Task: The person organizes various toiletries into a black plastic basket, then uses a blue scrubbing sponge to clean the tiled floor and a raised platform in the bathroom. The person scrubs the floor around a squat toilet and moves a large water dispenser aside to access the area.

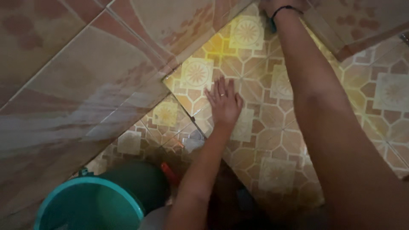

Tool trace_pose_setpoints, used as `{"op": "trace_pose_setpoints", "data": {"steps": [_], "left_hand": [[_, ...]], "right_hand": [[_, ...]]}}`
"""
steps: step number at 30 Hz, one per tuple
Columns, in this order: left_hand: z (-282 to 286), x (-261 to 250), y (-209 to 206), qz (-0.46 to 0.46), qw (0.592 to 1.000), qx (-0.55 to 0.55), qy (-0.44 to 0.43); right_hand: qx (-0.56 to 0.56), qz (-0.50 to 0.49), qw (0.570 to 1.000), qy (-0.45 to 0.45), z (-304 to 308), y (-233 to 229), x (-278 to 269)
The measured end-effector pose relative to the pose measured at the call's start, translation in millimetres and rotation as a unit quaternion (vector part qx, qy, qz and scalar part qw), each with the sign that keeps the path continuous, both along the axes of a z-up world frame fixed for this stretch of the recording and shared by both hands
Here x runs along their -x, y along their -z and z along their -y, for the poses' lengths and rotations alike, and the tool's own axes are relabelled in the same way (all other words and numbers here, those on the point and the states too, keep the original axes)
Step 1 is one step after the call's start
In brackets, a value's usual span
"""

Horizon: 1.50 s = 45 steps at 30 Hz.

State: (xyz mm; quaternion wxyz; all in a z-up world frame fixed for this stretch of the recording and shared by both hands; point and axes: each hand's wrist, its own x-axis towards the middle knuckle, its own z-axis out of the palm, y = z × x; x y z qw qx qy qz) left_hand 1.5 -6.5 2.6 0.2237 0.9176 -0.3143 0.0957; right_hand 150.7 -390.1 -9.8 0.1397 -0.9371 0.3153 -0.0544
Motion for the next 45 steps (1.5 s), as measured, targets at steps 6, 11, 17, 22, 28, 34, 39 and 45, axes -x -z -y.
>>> {"op": "trace_pose_setpoints", "data": {"steps": [6, 11, 17, 22, 28, 34, 39, 45], "left_hand": [[-1, -4, 5, -0.014, 1.000, -0.022, 0.004], [-2, -2, 0, -0.045, 0.998, -0.030, 0.009], [-1, -5, -7, 0.010, 1.000, 0.004, 0.004], [0, -3, -9, -0.021, 1.000, 0.021, 0.007], [-2, -4, -9, -0.032, 0.999, 0.007, 0.017], [-3, -2, -9, -0.050, 0.998, 0.025, 0.026], [-4, -6, -15, -0.032, 0.999, 0.009, 0.014], [-4, -4, -12, -0.058, 0.998, -0.006, 0.017]], "right_hand": [[-0.086, -0.021, 0.981, -0.171, -205, -31, 13], [-0.017, -0.007, 0.970, -0.242, -220, -60, 31], [0.074, -0.054, 0.995, -0.043, -34, -79, 49], [0.083, 0.007, 0.996, -0.023, -45, -94, 137], [0.080, -0.100, 0.992, 0.021, -32, -65, 172], [0.160, -0.005, 0.987, -0.026, -1, -6, 34], [0.059, -0.014, 0.998, -0.022, -22, -66, 58], [-0.042, -0.176, 0.977, 0.112, -79, -121, 325]]}}
